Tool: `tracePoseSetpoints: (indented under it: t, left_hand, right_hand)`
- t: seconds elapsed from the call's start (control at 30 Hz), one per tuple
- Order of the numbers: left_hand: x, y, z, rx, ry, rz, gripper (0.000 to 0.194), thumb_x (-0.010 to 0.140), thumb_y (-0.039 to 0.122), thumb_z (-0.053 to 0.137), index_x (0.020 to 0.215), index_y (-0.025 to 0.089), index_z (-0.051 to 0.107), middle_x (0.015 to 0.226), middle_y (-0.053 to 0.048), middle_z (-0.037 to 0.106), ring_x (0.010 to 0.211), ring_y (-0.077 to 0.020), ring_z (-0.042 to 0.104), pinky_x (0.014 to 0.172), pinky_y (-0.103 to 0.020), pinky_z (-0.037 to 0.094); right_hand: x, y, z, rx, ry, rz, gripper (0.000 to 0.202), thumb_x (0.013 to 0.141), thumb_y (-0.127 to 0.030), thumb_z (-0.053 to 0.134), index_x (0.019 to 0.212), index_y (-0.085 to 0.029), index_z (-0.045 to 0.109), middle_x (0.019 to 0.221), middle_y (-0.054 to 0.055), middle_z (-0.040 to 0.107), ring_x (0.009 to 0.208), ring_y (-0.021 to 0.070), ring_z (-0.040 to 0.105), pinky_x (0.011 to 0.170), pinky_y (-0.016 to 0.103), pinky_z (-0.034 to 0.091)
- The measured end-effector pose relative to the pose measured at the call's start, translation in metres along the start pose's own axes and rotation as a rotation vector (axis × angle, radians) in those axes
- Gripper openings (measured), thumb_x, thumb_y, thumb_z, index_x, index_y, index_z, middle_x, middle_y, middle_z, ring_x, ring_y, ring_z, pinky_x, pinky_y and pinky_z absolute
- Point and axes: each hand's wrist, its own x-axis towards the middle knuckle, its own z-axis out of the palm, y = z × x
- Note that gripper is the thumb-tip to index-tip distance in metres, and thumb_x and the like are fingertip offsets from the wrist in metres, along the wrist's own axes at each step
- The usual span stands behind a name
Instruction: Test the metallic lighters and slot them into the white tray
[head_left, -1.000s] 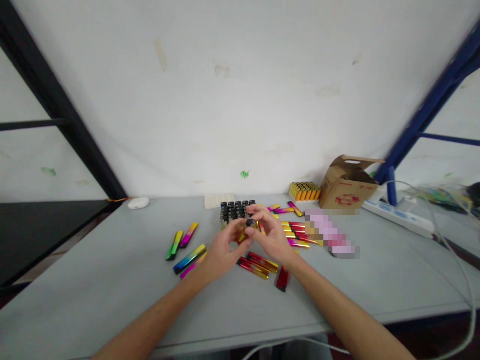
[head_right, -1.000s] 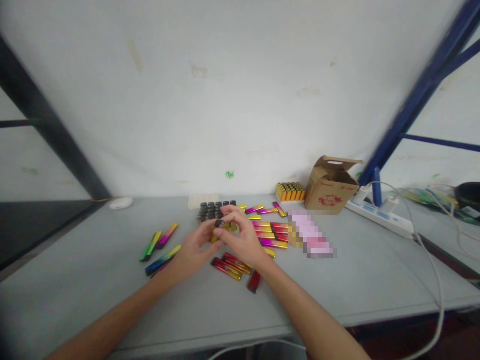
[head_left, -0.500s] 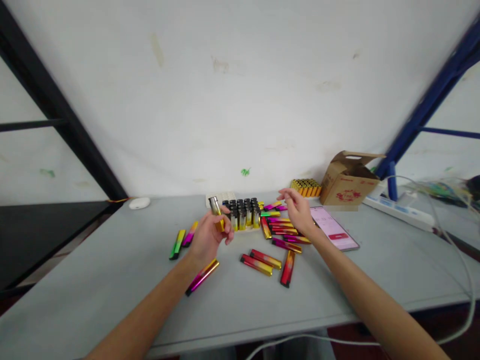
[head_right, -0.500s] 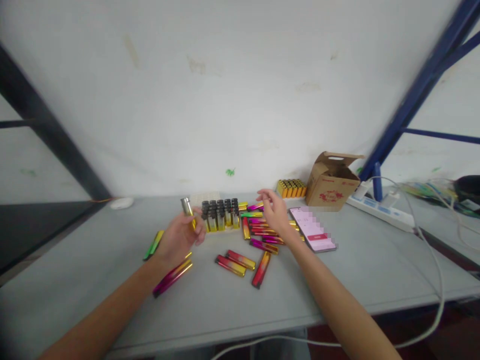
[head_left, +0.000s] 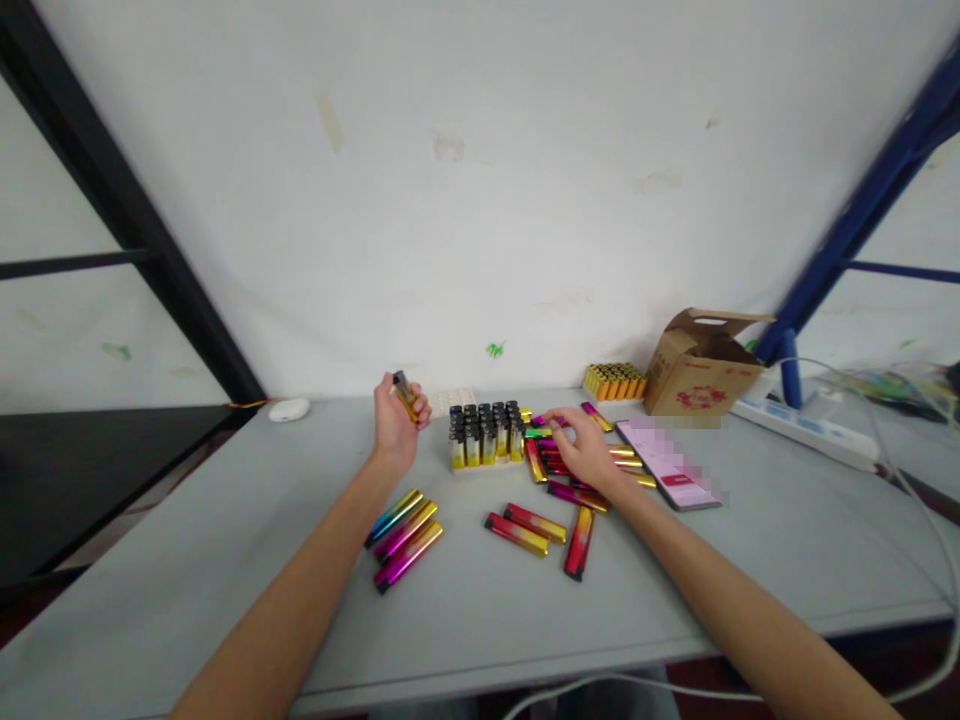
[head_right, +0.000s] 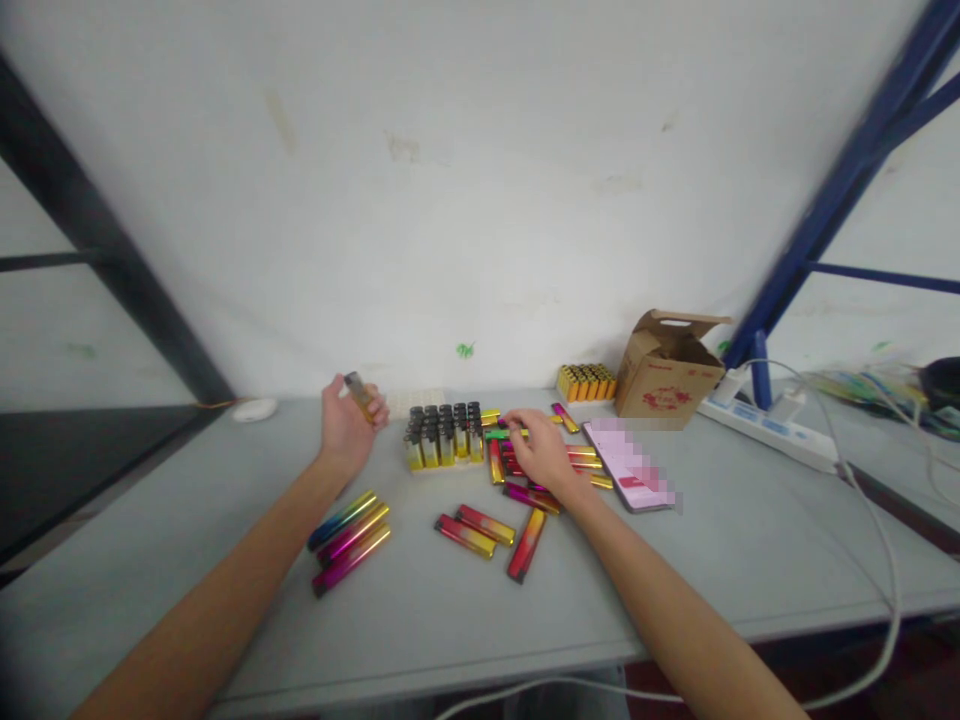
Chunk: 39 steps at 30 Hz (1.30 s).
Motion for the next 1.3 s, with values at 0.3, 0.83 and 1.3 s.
tracePoseSetpoints:
  t: [0.3, 0.83, 1.3]
  left_hand:
    - [-0.002, -0.003, -0.019, 0.036, -0.035, -0.089, 0.042, 0.08, 0.049, 0.036, 0.048, 0.021, 0.034, 0.04, 0.008, 0.024, 0.032, -0.0065, 0.026, 0.034, -0.017, 0.019]
    - [-0.027, 0.0, 0.015, -0.003, -0.057, -0.2, 0.042, 0.083, 0.045, 0.033, 0.048, 0.021, 0.033, 0.04, 0.007, 0.023, 0.03, -0.0062, 0.023, 0.032, -0.017, 0.018]
    - [-0.042, -0.004, 0.02, 0.081, -0.229, -0.232, 0.043, 0.085, 0.05, 0.04, 0.057, 0.018, 0.041, 0.048, 0.007, 0.03, 0.037, -0.0058, 0.028, 0.036, -0.016, 0.026]
  right_hand:
    - [0.0, 0.004, 0.0, -0.012, -0.015, -0.046, 0.019, 0.09, -0.022, 0.046, 0.094, -0.019, 0.064, 0.095, 0.009, 0.069, 0.092, 0.0229, 0.062, 0.085, 0.04, 0.047]
    - [0.002, -0.002, -0.002, 0.005, -0.031, -0.091, 0.022, 0.089, -0.016, 0.043, 0.094, -0.019, 0.065, 0.095, 0.008, 0.066, 0.093, 0.0225, 0.059, 0.085, 0.039, 0.046]
    - [0.002, -0.008, -0.004, -0.011, -0.043, -0.086, 0.02, 0.089, -0.017, 0.045, 0.095, -0.019, 0.064, 0.098, 0.009, 0.065, 0.096, 0.0228, 0.058, 0.088, 0.04, 0.045]
